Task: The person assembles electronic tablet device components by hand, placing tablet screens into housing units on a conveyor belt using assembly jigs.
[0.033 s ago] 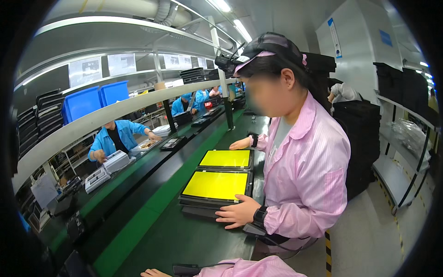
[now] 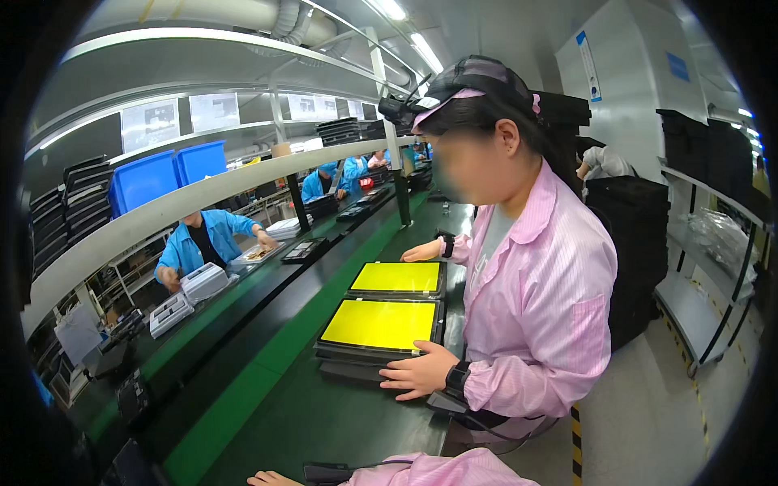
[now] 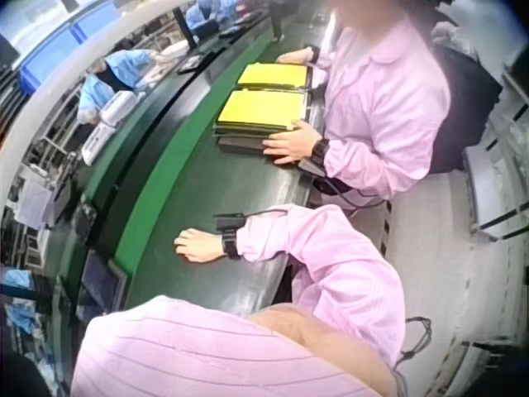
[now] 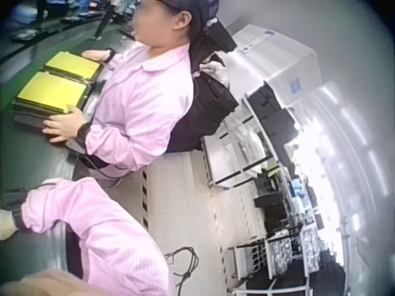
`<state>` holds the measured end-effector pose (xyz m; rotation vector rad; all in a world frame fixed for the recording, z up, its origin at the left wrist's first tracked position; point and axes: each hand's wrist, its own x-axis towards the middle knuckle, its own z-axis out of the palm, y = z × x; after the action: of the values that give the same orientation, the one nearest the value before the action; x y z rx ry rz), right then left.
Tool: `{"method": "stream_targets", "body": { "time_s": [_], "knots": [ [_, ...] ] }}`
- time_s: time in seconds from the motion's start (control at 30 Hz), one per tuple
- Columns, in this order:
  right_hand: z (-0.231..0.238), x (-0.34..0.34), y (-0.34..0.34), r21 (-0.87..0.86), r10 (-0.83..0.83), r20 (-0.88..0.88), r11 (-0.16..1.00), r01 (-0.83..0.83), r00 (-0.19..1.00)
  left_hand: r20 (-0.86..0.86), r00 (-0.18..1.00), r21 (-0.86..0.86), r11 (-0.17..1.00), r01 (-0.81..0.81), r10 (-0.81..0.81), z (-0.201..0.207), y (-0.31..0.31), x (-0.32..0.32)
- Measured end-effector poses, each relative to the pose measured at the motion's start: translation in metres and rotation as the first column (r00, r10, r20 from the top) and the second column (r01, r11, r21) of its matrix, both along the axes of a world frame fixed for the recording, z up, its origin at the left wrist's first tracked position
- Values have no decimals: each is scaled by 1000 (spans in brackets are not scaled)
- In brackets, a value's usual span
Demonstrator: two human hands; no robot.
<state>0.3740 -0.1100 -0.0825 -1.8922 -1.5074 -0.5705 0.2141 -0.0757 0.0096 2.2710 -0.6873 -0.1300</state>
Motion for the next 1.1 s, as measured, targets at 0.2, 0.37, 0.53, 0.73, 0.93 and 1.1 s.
{"method": "stream_targets", "body": {
  "time_s": [0.2,0.37,0.53,0.73,0.93,1.1],
  "knots": [
    [0,-3,7,2,5,18,1000,-5,1000,21,1000,13,1000,-22,22,-4,0,3],
    [2,0,2,-20,-16,0,1000,16,1000,12,1000,23,1000,-14,14,-11,-1,-7],
    [-2,2,4,-25,-4,-9,1000,4,1000,19,999,52,998,-40,39,-13,2,-11],
    [-1,5,4,-29,10,-10,1000,-11,1000,29,998,56,997,-48,46,-18,-1,-23],
    [0,2,9,-27,22,4,999,-21,1000,83,995,58,997,-59,54,-20,-4,-33],
    [-6,5,13,-14,31,-14,999,-31,999,116,992,112,992,-64,51,-13,6,-39]
  ]
}}
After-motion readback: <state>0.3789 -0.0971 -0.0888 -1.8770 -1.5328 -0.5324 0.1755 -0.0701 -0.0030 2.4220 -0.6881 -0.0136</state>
